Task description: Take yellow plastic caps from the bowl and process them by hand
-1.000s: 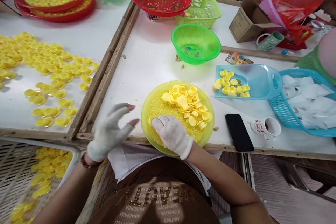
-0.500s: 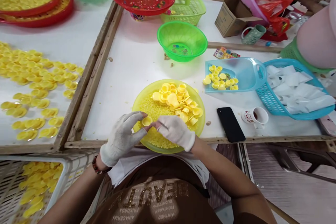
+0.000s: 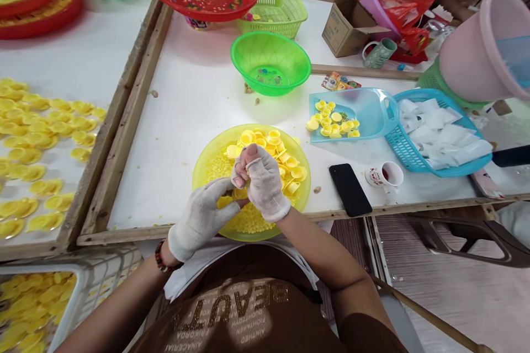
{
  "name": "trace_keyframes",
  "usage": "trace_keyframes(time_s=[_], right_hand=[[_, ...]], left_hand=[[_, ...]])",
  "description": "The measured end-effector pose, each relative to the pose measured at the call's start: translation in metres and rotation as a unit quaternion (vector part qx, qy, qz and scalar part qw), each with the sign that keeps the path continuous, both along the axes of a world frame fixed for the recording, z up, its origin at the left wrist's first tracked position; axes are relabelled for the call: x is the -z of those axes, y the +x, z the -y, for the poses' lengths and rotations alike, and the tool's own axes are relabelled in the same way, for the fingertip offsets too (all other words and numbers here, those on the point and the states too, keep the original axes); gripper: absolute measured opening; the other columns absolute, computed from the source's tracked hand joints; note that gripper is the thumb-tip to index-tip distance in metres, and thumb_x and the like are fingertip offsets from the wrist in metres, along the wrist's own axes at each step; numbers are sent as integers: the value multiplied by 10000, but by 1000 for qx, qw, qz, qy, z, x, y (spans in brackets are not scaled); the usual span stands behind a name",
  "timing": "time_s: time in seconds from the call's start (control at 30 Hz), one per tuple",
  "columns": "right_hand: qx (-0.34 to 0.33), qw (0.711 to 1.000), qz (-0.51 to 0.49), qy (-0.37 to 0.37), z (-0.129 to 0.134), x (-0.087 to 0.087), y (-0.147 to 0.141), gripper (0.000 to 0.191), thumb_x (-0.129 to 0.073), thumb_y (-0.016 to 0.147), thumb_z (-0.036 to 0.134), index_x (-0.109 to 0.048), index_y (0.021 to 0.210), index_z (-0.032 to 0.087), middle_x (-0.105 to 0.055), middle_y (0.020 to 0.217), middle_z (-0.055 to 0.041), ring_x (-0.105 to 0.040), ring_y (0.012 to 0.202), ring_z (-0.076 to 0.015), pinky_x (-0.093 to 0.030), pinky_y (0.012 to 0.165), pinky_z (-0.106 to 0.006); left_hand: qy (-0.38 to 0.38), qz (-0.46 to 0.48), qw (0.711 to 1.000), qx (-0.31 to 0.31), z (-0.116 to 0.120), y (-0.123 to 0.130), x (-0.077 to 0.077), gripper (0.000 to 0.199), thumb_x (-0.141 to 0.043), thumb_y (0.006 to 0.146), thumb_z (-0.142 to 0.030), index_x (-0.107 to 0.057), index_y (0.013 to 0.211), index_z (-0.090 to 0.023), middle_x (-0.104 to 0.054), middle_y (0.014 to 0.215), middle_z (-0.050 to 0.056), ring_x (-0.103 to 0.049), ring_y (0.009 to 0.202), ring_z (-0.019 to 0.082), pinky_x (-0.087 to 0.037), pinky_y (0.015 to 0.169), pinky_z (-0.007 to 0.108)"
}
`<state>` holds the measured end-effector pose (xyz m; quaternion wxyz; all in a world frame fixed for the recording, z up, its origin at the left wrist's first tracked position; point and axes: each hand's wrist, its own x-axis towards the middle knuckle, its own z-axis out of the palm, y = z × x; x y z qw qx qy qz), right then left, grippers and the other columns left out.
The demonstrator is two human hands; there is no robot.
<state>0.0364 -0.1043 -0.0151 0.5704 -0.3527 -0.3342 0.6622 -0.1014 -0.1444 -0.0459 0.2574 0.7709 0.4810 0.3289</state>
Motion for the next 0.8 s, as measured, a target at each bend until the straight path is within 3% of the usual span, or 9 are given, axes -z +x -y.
trace_keyframes(time_s=[0.2, 0.43, 0.57, 0.63, 0.7, 0.73, 0.8], right_hand=[[18, 999, 5, -26, -1, -7, 7, 545, -606, 876, 692, -394, 682, 228, -310, 607, 68, -314, 482, -76, -324, 419, -211], [22, 1000, 15, 4, 2, 0, 0, 534, -624, 854, 702, -400, 711, 239, -339, 606, 64, -339, 483, -90, -319, 415, -228], [16, 998, 65, 3, 1, 3, 9, 495, -581, 898, 675, -406, 732, 243, -341, 620, 63, -308, 483, -91, -285, 424, -238], [-2, 989, 145, 26, 7, 6, 19, 442, -545, 947, 616, -421, 744, 243, -362, 619, 60, -315, 483, -98, -278, 440, -252], [-51, 946, 310, 80, 15, 10, 30, 349, -523, 993, 504, -489, 769, 238, -416, 605, 48, -378, 504, -117, -315, 486, -276], [-94, 892, 422, 134, 19, 12, 35, 312, -542, 993, 450, -527, 770, 232, -465, 612, 31, -435, 553, -136, -359, 541, -297], [-167, 751, 581, 266, 26, 17, 42, 255, -549, 990, 353, -593, 779, 218, -606, 740, -27, -552, 732, -194, -426, 709, -356]], left_hand=[[4, -4, 1000, -18, 1, -5, 2, 222, -713, 873, -276, -633, 1055, -177, -693, 939, 22, -646, 837, 173, -494, 786, 288], [-8, 17, 1000, -5, 1, -3, 6, 142, -697, 873, -252, -640, 986, -188, -688, 869, 1, -633, 754, 152, -500, 723, 275], [10, 18, 999, -28, 4, -7, 7, 220, -713, 883, -295, -648, 1061, -184, -722, 956, 38, -678, 839, 180, -549, 787, 307], [22, 34, 998, -43, 5, -16, 6, 263, -722, 883, -294, -648, 1112, -187, -733, 1047, 61, -696, 922, 194, -568, 854, 329], [36, 51, 996, -71, 5, -33, 5, 267, -729, 879, -296, -659, 1113, -187, -722, 1120, 80, -695, 1008, 206, -573, 913, 350], [46, 53, 993, -98, 3, -46, 4, 256, -732, 876, -305, -671, 1095, -186, -711, 1143, 88, -687, 1042, 212, -572, 933, 361], [66, 32, 980, -183, 0, -79, 2, 244, -741, 865, -327, -696, 1055, -180, -686, 1152, 97, -666, 1073, 219, -565, 955, 378]])
